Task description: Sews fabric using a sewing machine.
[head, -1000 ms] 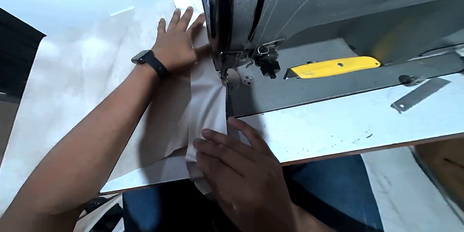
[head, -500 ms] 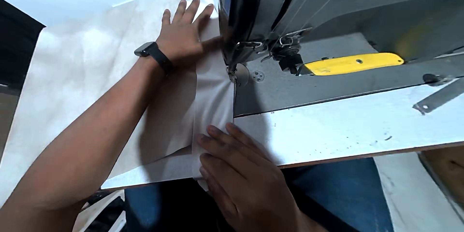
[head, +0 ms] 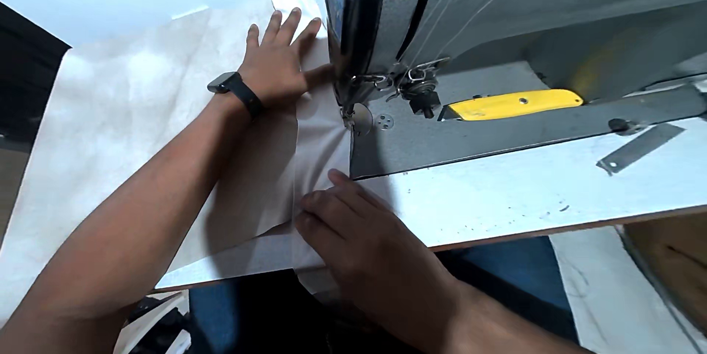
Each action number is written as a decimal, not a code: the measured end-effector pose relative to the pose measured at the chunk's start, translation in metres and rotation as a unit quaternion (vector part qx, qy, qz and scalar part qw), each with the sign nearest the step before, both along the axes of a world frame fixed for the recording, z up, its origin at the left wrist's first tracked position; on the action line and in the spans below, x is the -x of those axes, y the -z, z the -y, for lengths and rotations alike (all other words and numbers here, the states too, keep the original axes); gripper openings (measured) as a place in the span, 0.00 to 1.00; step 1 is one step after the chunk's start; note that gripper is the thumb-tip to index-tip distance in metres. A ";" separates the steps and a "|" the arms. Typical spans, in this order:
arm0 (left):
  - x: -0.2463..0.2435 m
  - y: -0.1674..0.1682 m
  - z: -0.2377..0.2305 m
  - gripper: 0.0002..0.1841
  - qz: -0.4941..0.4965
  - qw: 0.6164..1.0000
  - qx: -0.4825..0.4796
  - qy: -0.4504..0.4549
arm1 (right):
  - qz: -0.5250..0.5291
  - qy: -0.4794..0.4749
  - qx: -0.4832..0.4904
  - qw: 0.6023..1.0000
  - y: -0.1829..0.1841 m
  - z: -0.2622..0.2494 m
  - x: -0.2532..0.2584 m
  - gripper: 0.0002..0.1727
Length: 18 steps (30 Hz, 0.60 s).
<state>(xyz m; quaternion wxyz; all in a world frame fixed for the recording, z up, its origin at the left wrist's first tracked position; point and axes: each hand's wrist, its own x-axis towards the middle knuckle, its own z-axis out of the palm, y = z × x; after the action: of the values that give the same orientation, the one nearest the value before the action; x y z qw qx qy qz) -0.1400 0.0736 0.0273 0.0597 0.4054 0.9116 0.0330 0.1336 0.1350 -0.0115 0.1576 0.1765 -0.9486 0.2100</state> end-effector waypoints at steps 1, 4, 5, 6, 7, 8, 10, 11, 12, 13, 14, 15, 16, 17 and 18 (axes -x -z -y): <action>0.001 0.002 -0.001 0.53 -0.005 1.000 -0.001 0.000 | 0.001 -0.007 0.003 1.000 0.001 -0.002 0.002 0.13; 0.005 0.004 0.000 0.54 -0.015 1.000 -0.001 -0.001 | -0.003 -0.019 0.018 1.000 0.005 -0.005 0.002 0.13; 0.004 0.002 0.000 0.53 -0.010 1.000 -0.001 -0.001 | -0.005 -0.024 0.019 1.000 0.007 -0.007 0.001 0.13; 0.002 0.001 0.000 0.53 -0.004 1.000 -0.004 -0.002 | -0.009 -0.027 0.020 0.999 0.008 -0.010 0.000 0.13; 0.002 0.002 0.000 0.53 -0.006 1.000 -0.006 -0.002 | -0.011 -0.032 0.021 0.999 0.008 -0.012 0.000 0.13; 0.003 0.003 0.000 0.53 -0.010 1.000 -0.009 -0.002 | -0.011 -0.038 0.021 0.999 0.009 -0.015 -0.001 0.13; 0.005 0.005 0.000 0.55 -0.009 1.000 -0.010 -0.002 | -0.010 -0.056 0.019 0.998 0.009 -0.022 -0.001 0.12; 0.006 0.004 0.000 0.55 -0.007 1.000 -0.010 -0.004 | -0.010 -0.064 0.019 0.998 0.009 -0.025 -0.001 0.12; 0.005 0.003 0.000 0.55 -0.002 1.000 -0.010 -0.005 | -0.013 -0.071 0.021 0.997 0.009 -0.028 -0.001 0.12; 0.005 0.003 0.000 0.54 -0.003 1.000 -0.008 -0.008 | -0.015 -0.079 0.025 0.996 0.009 -0.031 -0.002 0.12; 0.005 0.004 0.000 0.54 -0.002 1.000 -0.008 -0.010 | -0.013 -0.084 0.029 0.996 0.009 -0.034 -0.003 0.12; 0.004 0.003 0.000 0.53 0.001 1.000 -0.009 -0.013 | -0.011 -0.089 0.036 0.995 0.010 -0.038 -0.004 0.12; 0.004 0.002 0.000 0.53 0.006 1.000 -0.010 -0.015 | -0.011 -0.094 0.041 0.995 0.011 -0.042 -0.005 0.13; 0.004 0.002 0.000 0.52 0.004 1.000 -0.011 -0.017 | -0.010 -0.100 0.044 0.994 0.011 -0.046 -0.006 0.13; 0.004 0.003 0.000 0.52 0.001 1.000 -0.012 -0.017 | -0.008 -0.107 0.045 0.993 0.012 -0.049 -0.006 0.13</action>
<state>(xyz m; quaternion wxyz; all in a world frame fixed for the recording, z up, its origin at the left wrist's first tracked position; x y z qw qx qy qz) -0.1441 0.0738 0.0243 0.0550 0.3907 0.9177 0.0456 0.1401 0.1840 -0.0231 0.1494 0.2710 -0.9126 0.2671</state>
